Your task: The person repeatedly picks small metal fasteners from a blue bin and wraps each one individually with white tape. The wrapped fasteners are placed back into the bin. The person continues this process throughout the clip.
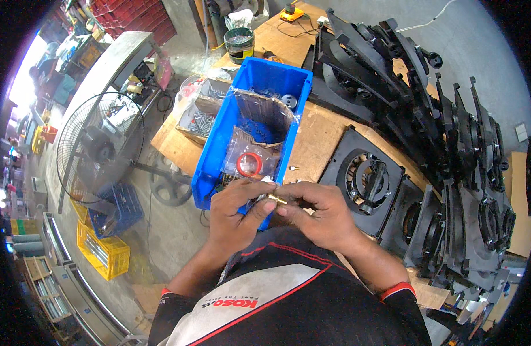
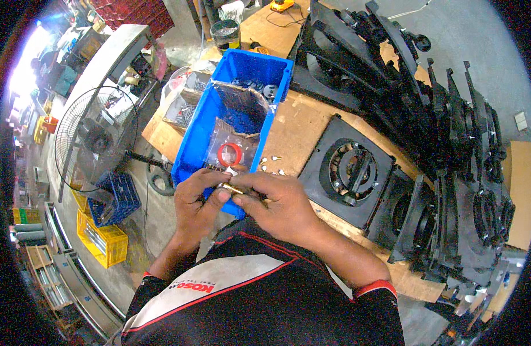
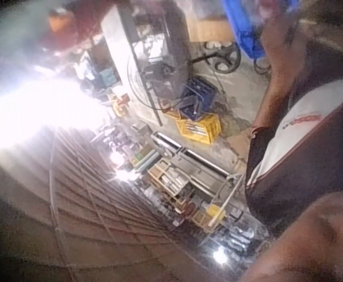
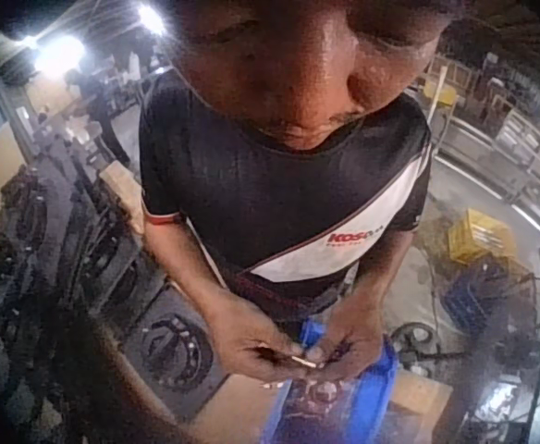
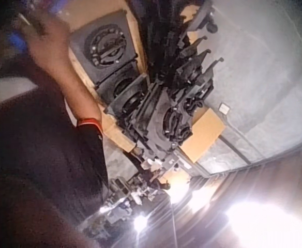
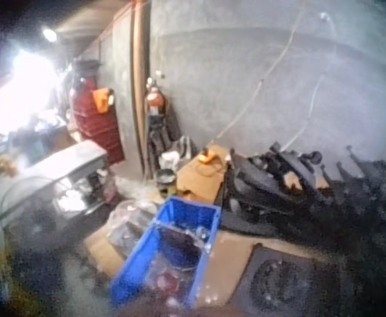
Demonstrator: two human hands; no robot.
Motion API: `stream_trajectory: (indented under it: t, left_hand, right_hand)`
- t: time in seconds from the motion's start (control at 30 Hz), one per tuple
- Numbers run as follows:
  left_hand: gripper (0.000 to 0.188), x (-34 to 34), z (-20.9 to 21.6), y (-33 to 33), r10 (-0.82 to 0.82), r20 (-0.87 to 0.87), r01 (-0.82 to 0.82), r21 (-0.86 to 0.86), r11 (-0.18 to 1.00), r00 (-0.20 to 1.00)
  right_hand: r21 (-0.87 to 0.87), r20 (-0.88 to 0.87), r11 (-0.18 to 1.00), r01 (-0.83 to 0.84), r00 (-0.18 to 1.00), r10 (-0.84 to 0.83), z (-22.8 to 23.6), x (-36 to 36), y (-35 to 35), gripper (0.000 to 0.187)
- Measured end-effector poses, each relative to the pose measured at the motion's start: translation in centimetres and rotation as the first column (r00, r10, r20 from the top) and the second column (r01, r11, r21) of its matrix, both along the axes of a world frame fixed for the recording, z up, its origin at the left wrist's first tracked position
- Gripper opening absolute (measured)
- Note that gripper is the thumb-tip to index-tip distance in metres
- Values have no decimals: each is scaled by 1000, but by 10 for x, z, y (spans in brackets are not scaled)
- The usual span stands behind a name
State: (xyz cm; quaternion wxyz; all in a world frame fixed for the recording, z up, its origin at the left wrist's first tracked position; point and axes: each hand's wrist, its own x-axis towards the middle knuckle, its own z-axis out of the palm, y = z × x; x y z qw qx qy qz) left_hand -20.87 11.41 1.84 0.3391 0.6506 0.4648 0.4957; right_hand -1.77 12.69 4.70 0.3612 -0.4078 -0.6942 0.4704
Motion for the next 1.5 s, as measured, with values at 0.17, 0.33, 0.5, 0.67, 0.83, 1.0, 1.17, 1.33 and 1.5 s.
stream_trajectory:
  t: [0.17,0.33,0.5,0.67,0.83,1.0,1.17,1.33,1.5]
  left_hand:
    - [23,4,-1,-6,87,28,-86,-24,996,996]
    - [22,8,-1,-8,138,56,-139,11,990,989]
    - [25,-1,-8,-7,61,146,-63,5,998,987]
    - [28,-6,-4,-11,30,203,-11,-95,995,979]
    - [31,-5,-16,-13,79,173,-80,-1,997,982]
    - [31,-7,-20,-12,78,4,-77,193,978,997]
    - [24,-11,-10,-7,61,-189,4,327,945,980]
    - [23,-7,-15,-10,71,-163,-26,264,964,984]
    - [24,-4,-17,-15,100,-149,-74,171,982,984]
  right_hand:
    - [215,229,975,49,968,-99,2,-12,-8,31]
    - [201,66,975,98,991,-114,-4,-14,-13,32]
    - [-252,-91,967,-37,996,15,-10,-5,-2,30]
    - [-455,-362,869,-196,932,21,-16,-7,2,26]
    - [-555,-415,789,-264,910,12,-5,-7,2,21]
    - [-521,-188,836,-173,978,86,-5,-5,6,25]
    - [-528,-182,842,-110,983,14,-7,-3,8,19]
    - [-517,-464,845,-141,875,-138,-32,-6,6,15]
    - [-469,-382,882,-31,908,-171,-22,-14,8,24]
